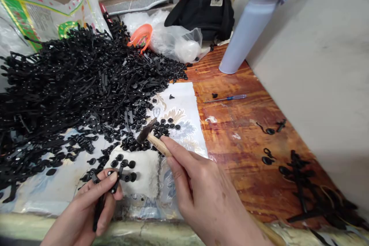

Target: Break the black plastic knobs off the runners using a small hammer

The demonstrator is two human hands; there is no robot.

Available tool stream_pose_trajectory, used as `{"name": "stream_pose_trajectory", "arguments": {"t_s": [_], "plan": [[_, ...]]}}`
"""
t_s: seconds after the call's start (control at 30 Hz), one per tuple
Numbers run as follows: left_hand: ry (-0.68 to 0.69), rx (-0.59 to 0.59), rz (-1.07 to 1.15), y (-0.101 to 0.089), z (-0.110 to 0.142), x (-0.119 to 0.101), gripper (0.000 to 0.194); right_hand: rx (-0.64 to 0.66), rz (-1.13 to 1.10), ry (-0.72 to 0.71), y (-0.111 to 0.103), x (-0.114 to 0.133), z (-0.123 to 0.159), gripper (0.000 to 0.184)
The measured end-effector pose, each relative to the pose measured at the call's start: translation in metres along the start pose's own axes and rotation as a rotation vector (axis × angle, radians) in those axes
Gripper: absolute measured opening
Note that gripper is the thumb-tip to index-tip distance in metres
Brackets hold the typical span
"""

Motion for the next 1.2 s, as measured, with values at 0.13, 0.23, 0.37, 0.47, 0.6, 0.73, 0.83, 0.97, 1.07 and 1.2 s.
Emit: {"name": "stream_pose_trajectory", "arguments": {"t_s": [0.13,0.23,0.37,0.47,0.6,0.73,0.83,0.97,1.07,1.2], "plan": [[0.012,-0.030,-0.017,0.0029,0.0042,-0.0032,0.029,-0.031,-0.012,-0.028,-0.0027,0.0012,0.0000,0.041],[0.022,-0.021,-0.039,0.0046,0.0049,-0.0037,0.029,-0.044,0.006,-0.035,-0.0029,0.0003,0.0018,0.041],[0.039,0.000,-0.037,0.0037,0.0032,-0.0009,0.028,-0.043,0.012,-0.032,-0.0029,-0.0012,0.0040,0.041],[0.041,-0.004,-0.028,0.0014,0.0018,0.0025,0.028,-0.043,0.010,-0.026,-0.0033,-0.0014,0.0041,0.041],[0.060,-0.001,-0.076,0.0011,0.0013,0.0030,0.031,-0.040,0.015,-0.039,-0.0028,-0.0007,0.0037,0.041],[0.075,-0.013,-0.122,0.0036,0.0026,0.0011,0.032,-0.018,0.004,-0.047,-0.0011,0.0009,0.0049,0.042],[0.076,-0.027,-0.118,0.0050,0.0032,0.0014,0.034,0.014,0.031,-0.055,0.0008,0.0032,0.0069,0.041],[0.056,-0.062,-0.052,0.0027,0.0012,0.0026,0.035,0.067,0.059,-0.073,0.0036,0.0063,0.0081,0.042],[0.018,-0.050,-0.051,-0.0001,-0.0012,0.0021,0.036,0.033,0.071,-0.089,0.0030,0.0064,0.0066,0.042],[-0.010,-0.023,-0.136,-0.0029,-0.0020,0.0001,0.034,-0.013,0.078,-0.057,0.0017,0.0006,0.0041,0.041]]}}
Point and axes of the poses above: each hand's wrist, its own z-axis away from the middle knuckle, its own y-axis out of the palm, x = y × z, the point moved 3 cm from there along -z, towards the middle knuckle, and after that the axes turned 1 degree about -z, right-handed, at the moved point
